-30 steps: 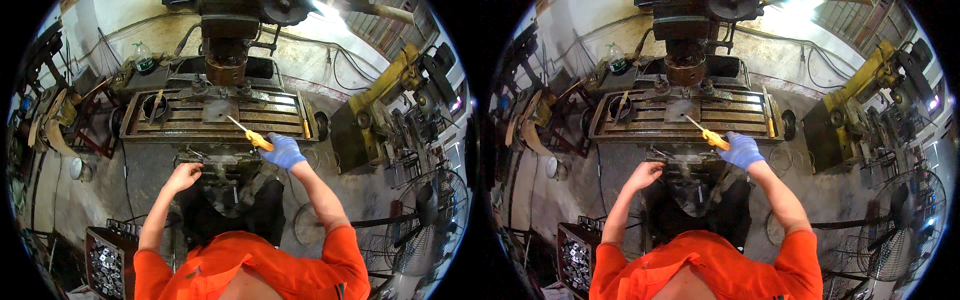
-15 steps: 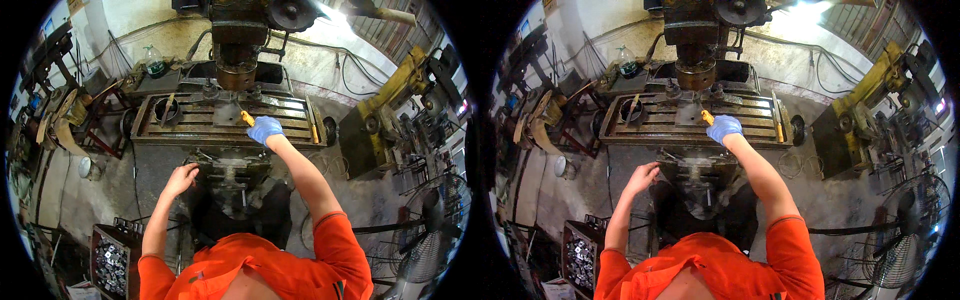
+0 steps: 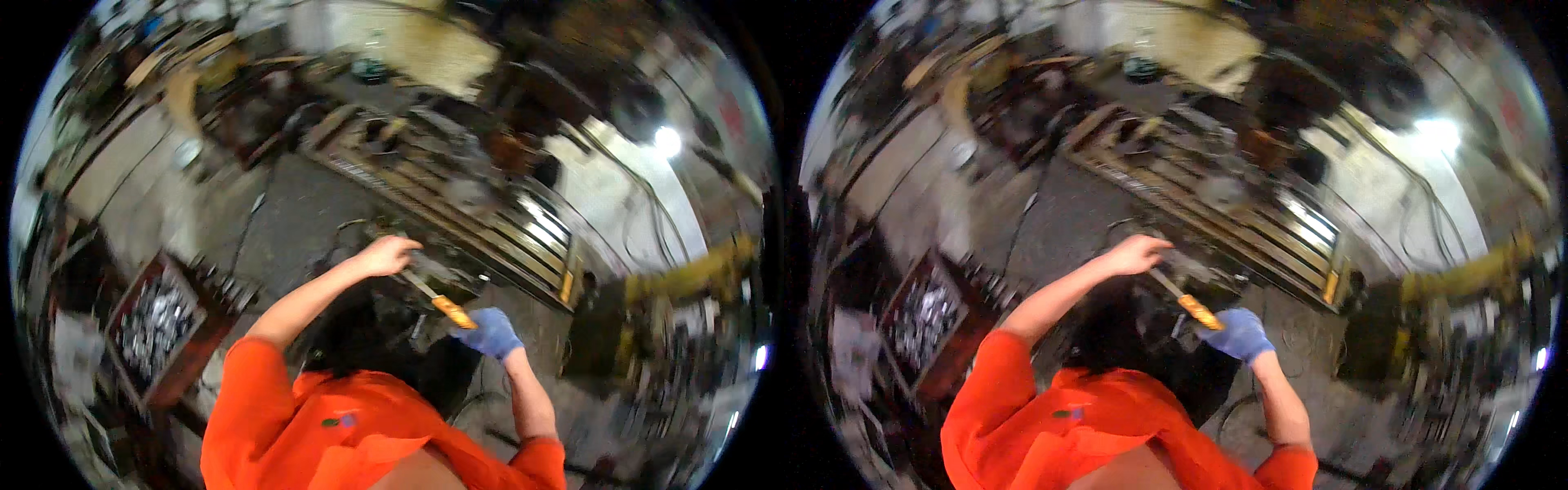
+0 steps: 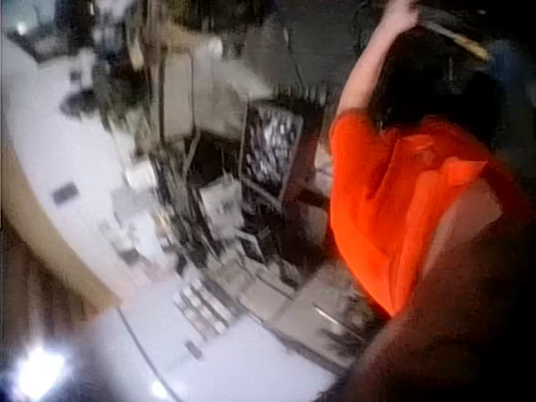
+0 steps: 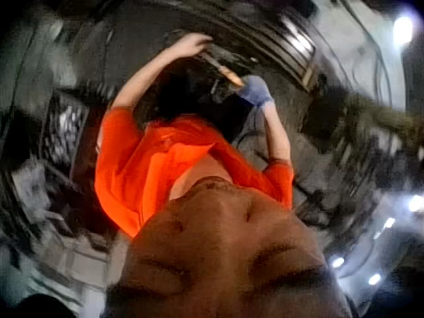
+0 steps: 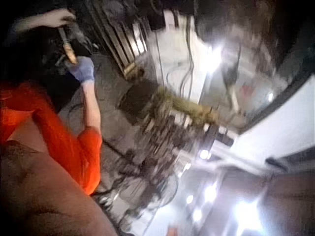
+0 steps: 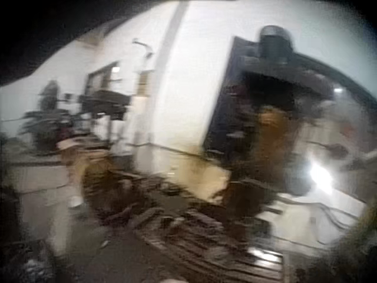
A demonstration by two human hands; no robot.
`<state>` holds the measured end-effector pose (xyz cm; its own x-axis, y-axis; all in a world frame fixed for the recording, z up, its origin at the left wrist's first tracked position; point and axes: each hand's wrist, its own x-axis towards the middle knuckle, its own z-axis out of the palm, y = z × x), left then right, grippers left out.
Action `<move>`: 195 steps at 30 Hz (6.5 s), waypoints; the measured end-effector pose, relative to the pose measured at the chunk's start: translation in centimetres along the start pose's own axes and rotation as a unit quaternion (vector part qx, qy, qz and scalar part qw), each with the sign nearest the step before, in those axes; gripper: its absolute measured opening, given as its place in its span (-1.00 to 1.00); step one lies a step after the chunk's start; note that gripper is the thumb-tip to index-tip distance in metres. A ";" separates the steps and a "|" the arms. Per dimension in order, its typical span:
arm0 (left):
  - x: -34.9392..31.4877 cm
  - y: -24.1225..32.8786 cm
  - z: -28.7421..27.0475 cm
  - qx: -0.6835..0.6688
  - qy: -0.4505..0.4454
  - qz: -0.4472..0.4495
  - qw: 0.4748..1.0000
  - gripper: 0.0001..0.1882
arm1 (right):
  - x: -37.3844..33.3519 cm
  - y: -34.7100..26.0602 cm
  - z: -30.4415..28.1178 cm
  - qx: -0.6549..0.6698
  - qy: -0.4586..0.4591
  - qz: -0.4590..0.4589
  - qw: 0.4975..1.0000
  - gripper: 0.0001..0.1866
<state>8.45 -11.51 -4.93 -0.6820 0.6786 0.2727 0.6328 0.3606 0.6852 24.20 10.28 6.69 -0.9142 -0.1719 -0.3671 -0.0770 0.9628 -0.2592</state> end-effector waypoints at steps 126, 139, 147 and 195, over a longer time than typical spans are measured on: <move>22.2 0.4 2.2 0.248 0.124 0.085 0.957 -0.85 | 4.1 15.5 10.9 0.389 0.413 0.147 0.811 -0.61; 23.5 1.4 2.5 0.236 0.155 -0.025 0.959 -0.77 | -6.9 15.0 -6.3 0.363 0.509 0.106 0.773 -0.77; 23.6 0.8 1.3 0.160 0.126 -0.164 0.965 -0.63 | -11.3 12.7 -29.7 0.226 0.701 -0.273 0.618 -0.58; 24.6 0.8 2.1 0.144 0.113 -0.158 0.970 -0.68 | -9.2 10.2 -17.3 0.125 0.775 -0.121 0.608 -0.68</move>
<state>-7.04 6.84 0.95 -0.9008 0.3595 0.2436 0.4336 0.7141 0.5496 24.89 25.29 22.90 -0.1796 0.2872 0.9409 -0.3982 0.8534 -0.3365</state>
